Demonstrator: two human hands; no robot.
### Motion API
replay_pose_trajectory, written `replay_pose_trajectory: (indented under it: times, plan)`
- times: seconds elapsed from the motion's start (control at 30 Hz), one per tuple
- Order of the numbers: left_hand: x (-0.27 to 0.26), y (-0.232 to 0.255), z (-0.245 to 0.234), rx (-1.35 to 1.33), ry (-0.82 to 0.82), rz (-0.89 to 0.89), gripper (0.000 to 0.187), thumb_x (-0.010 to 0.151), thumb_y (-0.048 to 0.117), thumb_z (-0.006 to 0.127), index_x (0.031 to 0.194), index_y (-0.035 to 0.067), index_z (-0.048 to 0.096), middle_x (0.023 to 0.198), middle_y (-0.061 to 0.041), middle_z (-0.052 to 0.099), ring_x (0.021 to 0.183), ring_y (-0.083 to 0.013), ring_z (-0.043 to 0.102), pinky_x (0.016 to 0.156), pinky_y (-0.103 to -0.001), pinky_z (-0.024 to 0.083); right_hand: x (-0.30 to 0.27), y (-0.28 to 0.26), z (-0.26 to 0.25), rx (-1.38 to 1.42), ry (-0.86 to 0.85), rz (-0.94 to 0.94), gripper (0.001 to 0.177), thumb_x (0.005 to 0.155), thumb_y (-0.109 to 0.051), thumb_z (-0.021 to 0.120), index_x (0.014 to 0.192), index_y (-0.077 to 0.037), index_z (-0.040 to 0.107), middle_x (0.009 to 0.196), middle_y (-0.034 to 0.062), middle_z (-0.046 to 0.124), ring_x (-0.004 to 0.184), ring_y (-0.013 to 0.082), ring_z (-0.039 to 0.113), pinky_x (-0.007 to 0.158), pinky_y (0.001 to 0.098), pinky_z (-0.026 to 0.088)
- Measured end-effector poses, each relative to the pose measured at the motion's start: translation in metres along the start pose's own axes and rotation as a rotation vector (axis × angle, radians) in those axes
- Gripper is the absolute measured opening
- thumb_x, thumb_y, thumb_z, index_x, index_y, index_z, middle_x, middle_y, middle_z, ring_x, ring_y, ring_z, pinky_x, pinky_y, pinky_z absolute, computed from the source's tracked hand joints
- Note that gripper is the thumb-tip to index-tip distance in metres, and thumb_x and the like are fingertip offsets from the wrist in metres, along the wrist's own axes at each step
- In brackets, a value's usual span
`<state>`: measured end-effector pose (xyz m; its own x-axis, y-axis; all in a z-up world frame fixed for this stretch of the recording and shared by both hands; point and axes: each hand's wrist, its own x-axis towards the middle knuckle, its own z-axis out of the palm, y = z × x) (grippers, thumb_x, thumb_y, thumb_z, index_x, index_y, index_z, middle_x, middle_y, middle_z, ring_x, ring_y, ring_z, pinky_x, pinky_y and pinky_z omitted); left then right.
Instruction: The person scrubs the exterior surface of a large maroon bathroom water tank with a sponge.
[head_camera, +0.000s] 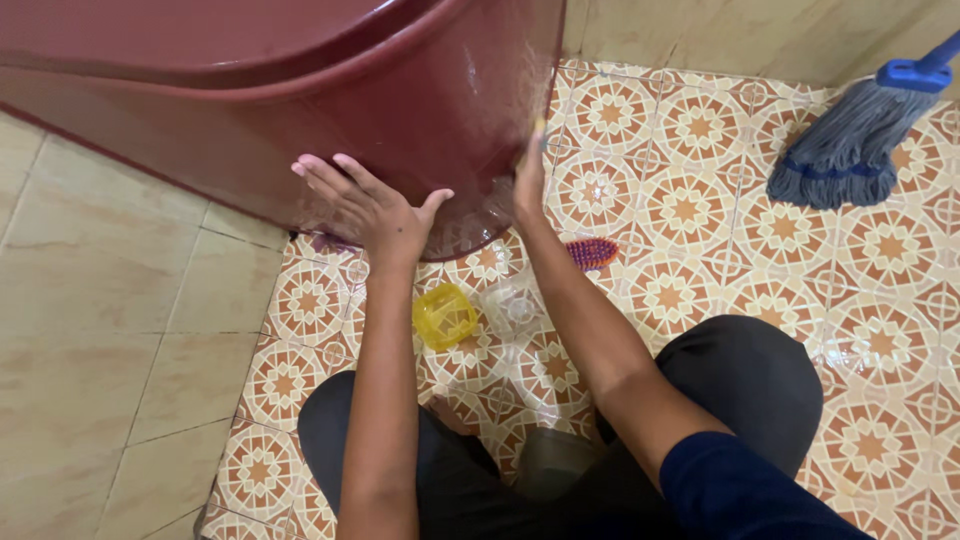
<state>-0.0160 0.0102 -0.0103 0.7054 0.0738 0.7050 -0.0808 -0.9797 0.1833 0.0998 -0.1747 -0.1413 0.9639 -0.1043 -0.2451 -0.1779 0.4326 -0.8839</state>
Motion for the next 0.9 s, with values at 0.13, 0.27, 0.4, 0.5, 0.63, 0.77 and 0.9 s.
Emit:
replay_pose_trajectory:
  times: [0.13,0.27,0.4,0.5,0.63,0.77,0.9]
  plan:
    - [0.005,-0.001,0.005,-0.007,0.005,-0.010,0.164,0.068,0.072,0.095,0.162,0.003,-0.020,0.163,-0.035,-0.021,0.153,-0.0555,-0.012,0.126,-0.071,0.004,-0.040,-0.073,0.062,-0.130,0.164,-0.582,0.078,0.111,-0.056,0.026,0.161,0.004,0.027,0.170,0.0233,0.026,0.160,0.0350,0.023,0.131,0.0433,0.017]
    - [-0.002,-0.002,0.005,-0.032,-0.021,-0.031,0.162,0.072,0.070,0.095,0.163,0.001,-0.021,0.164,-0.036,-0.019,0.154,-0.0562,-0.012,0.127,-0.072,0.003,-0.086,-0.064,0.078,-0.514,0.318,-0.848,0.064,0.116,-0.044,0.025,0.160,0.002,0.035,0.169,0.0211,0.034,0.162,0.0349,0.029,0.136,0.0432,0.021]
    - [0.002,0.000,0.002,-0.005,0.011,-0.023,0.162,0.068,0.070,0.095,0.162,0.003,-0.019,0.164,-0.034,-0.016,0.154,-0.0550,-0.011,0.125,-0.072,0.002,-0.054,0.022,0.053,-0.580,0.433,-0.651,0.061,0.111,-0.034,0.038,0.155,0.008,0.035,0.163,0.0279,0.033,0.153,0.0417,0.030,0.126,0.0473,0.021]
    - [0.000,0.001,0.001,0.021,0.014,-0.016,0.163,0.068,0.074,0.094,0.161,0.002,-0.019,0.164,-0.035,-0.016,0.153,-0.0549,-0.011,0.123,-0.074,0.002,-0.030,0.081,0.009,-0.570,0.433,-0.221,0.062,0.094,-0.023,0.050,0.151,0.000,0.047,0.149,0.0227,0.048,0.137,0.0377,0.048,0.117,0.0437,0.034]
    - [-0.001,0.003,-0.001,0.018,0.047,0.005,0.161,0.069,0.074,0.093,0.163,0.003,-0.016,0.165,-0.034,-0.013,0.154,-0.0539,-0.008,0.126,-0.070,0.005,-0.029,0.044,0.014,-0.123,0.475,0.126,0.052,0.110,-0.033,0.047,0.129,0.009,0.071,0.133,0.0303,0.071,0.123,0.0404,0.065,0.109,0.0458,0.047]
    - [-0.004,0.001,-0.003,-0.030,0.047,0.004,0.157,0.069,0.071,0.093,0.162,0.001,-0.013,0.164,-0.035,-0.010,0.154,-0.0548,-0.005,0.127,-0.068,0.006,-0.091,-0.057,0.073,-0.194,0.400,-0.608,0.040,0.106,-0.022,0.054,0.137,0.003,0.061,0.142,0.0170,0.051,0.132,0.0315,0.052,0.114,0.0407,0.040]
    - [-0.004,0.002,-0.001,-0.049,0.059,-0.008,0.153,0.071,0.068,0.093,0.162,0.001,-0.010,0.164,-0.035,-0.010,0.154,-0.0556,-0.004,0.127,-0.067,0.007,-0.134,-0.123,0.101,-0.353,0.229,-0.939,0.037,0.109,-0.011,0.050,0.143,0.001,0.060,0.141,0.0159,0.053,0.136,0.0317,0.054,0.120,0.0410,0.042]
